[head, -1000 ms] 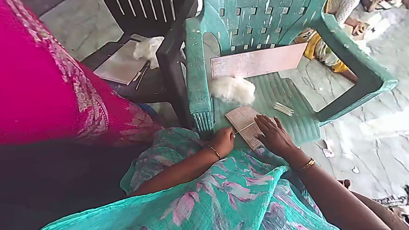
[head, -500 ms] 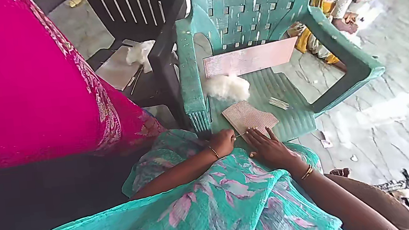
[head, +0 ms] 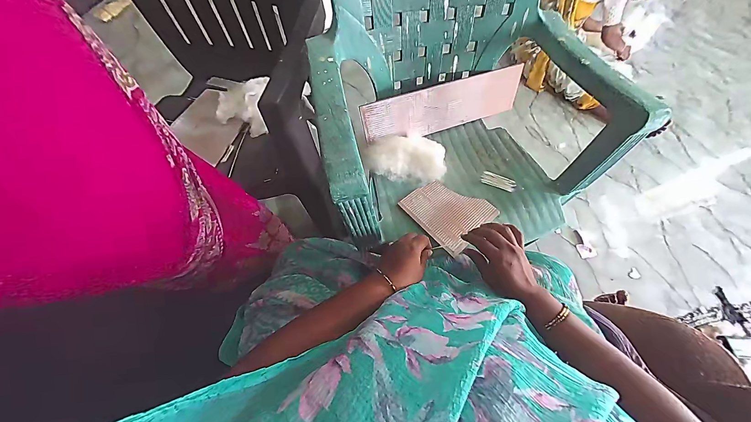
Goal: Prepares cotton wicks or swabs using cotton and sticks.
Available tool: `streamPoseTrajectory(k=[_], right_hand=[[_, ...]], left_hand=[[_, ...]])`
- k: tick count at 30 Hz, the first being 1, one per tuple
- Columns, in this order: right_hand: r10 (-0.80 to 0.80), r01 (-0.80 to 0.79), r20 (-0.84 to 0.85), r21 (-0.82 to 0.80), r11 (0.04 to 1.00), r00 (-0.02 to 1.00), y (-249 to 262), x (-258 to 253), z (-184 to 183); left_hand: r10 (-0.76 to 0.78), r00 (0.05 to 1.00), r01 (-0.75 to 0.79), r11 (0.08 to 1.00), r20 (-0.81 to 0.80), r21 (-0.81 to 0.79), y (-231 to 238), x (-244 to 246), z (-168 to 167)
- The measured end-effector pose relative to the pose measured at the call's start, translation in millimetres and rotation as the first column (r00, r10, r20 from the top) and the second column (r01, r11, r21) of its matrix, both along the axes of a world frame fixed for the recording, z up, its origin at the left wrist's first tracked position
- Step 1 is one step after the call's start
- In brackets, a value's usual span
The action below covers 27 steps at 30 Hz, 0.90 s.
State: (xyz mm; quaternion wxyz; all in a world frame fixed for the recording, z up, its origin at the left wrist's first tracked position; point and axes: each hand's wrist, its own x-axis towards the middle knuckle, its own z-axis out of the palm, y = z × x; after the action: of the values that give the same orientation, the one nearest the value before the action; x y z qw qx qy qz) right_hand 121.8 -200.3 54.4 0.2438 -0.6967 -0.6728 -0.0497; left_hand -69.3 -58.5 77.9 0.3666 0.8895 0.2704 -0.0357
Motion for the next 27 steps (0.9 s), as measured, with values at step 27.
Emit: streamPoseTrajectory(k=[27], right_hand=[[-0.485,0.458,-0.160,-0.182,0.870,0.860,49,82,11]], left_hand=[[0.089,0.989,-0.081,0.994,0.120,-0.073,23,-5,-16]])
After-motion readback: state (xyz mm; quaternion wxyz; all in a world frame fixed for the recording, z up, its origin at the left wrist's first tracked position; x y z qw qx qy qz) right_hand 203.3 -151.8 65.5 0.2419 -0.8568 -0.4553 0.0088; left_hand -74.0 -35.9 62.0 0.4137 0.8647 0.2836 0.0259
